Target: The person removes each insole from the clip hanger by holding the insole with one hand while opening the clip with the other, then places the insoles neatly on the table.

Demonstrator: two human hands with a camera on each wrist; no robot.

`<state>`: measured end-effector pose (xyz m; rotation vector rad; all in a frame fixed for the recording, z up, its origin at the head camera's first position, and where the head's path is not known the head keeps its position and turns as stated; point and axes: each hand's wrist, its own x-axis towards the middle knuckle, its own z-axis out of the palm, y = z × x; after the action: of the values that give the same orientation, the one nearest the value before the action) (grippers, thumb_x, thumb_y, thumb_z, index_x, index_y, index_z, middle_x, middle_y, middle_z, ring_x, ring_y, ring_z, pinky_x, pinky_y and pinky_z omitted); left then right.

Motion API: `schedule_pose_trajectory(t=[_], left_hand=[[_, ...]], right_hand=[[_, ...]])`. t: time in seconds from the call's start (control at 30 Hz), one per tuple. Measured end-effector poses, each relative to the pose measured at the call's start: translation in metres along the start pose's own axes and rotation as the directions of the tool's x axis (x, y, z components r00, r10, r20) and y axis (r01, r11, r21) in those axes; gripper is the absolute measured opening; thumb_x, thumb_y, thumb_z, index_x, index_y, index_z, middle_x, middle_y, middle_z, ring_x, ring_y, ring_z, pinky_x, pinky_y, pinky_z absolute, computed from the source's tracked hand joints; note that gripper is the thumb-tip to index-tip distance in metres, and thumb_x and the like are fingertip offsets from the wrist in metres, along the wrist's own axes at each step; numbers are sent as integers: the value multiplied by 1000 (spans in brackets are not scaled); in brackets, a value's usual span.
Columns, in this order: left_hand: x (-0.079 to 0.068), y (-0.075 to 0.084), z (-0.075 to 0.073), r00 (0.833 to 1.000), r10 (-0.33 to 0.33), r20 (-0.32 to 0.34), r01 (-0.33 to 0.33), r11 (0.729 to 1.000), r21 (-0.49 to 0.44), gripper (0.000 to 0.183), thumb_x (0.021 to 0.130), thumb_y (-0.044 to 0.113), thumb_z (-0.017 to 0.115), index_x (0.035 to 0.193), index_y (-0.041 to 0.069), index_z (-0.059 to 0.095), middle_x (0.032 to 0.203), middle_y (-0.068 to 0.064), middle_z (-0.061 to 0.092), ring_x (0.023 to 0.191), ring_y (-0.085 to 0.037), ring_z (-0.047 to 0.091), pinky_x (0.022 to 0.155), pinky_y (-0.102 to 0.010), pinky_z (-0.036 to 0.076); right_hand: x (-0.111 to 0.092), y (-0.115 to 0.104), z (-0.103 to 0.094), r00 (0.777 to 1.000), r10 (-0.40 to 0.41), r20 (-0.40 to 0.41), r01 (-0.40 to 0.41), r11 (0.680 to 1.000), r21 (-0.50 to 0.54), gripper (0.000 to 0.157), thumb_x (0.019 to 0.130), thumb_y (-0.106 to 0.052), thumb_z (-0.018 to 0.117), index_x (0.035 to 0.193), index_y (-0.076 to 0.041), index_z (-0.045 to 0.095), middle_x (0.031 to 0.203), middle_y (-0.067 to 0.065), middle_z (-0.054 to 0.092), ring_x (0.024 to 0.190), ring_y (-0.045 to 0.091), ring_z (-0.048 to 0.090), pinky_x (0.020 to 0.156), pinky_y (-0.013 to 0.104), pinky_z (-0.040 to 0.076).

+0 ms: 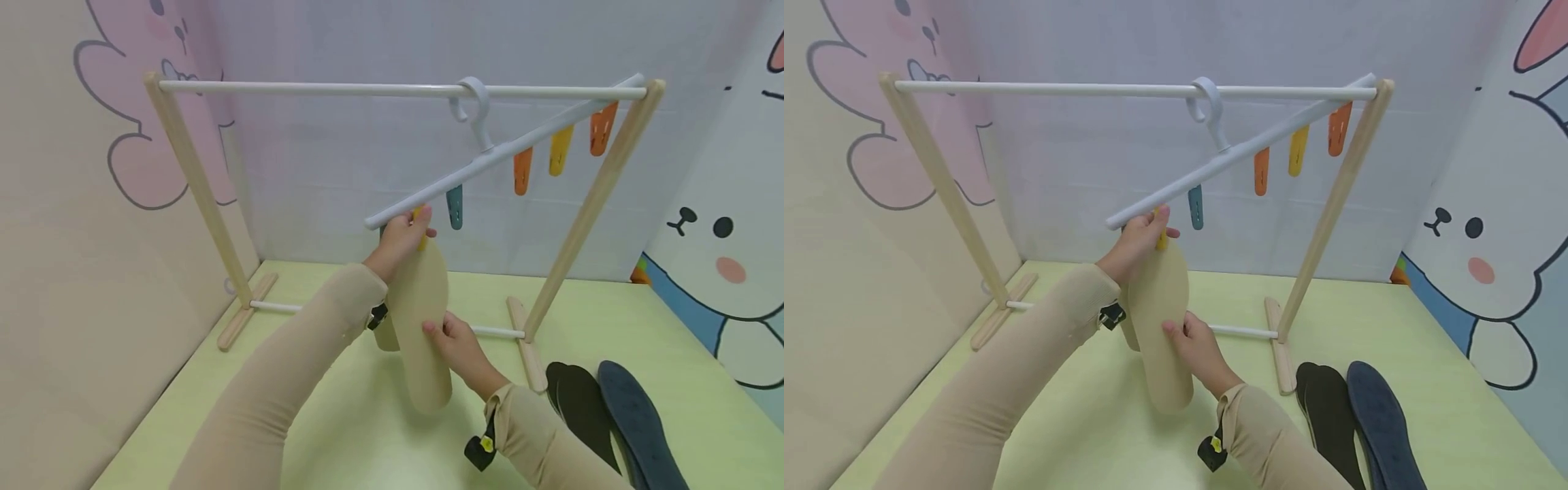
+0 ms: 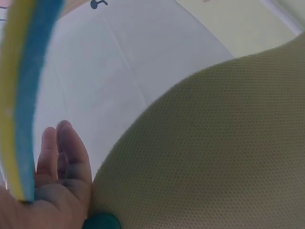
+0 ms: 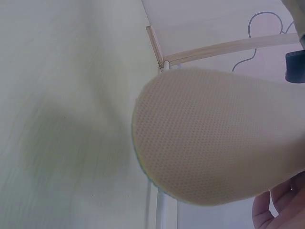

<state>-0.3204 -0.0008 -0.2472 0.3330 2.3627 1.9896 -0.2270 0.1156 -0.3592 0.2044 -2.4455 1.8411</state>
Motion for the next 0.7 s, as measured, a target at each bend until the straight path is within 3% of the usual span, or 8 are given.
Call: schedule_pose_trajectory(t=[0.17,0.3,0.5,0.7], left_hand=[[1,3,4,999,3,-31,-3,1000,-1,40,102,37,45,132,11,51,129,-9,55,112,-21,58,97,-34,40],[2,2,5,997,6,-79,-7,1000,-10,37,101,33,48,125,6,58,125,-10,60,115,-20,55,99,-31,39],[4,2,7,995,-10,-98,0,995,-95,36,100,28,51,123,2,59,121,-13,61,116,-22,54,99,-30,39],[5,3,6,994,33,-102,-50,985,-163,33,100,23,52,126,2,59,123,-12,59,113,-23,56,95,-29,40]], right_hand=[[0,-1,-2,1000,5,4,-5,1000,-17,25,98,-10,53,110,13,58,100,24,66,93,33,64,83,46,50],[1,1,-4,1000,13,13,-12,999,-34,25,98,-10,54,110,11,60,100,22,67,93,32,64,84,45,50],[4,5,-5,999,29,-13,-29,1000,-7,25,97,-12,56,109,10,61,101,21,67,94,31,64,85,46,49],[7,5,-6,999,22,-33,-21,1000,8,25,98,-10,55,111,10,61,102,21,67,93,29,64,85,45,49]])
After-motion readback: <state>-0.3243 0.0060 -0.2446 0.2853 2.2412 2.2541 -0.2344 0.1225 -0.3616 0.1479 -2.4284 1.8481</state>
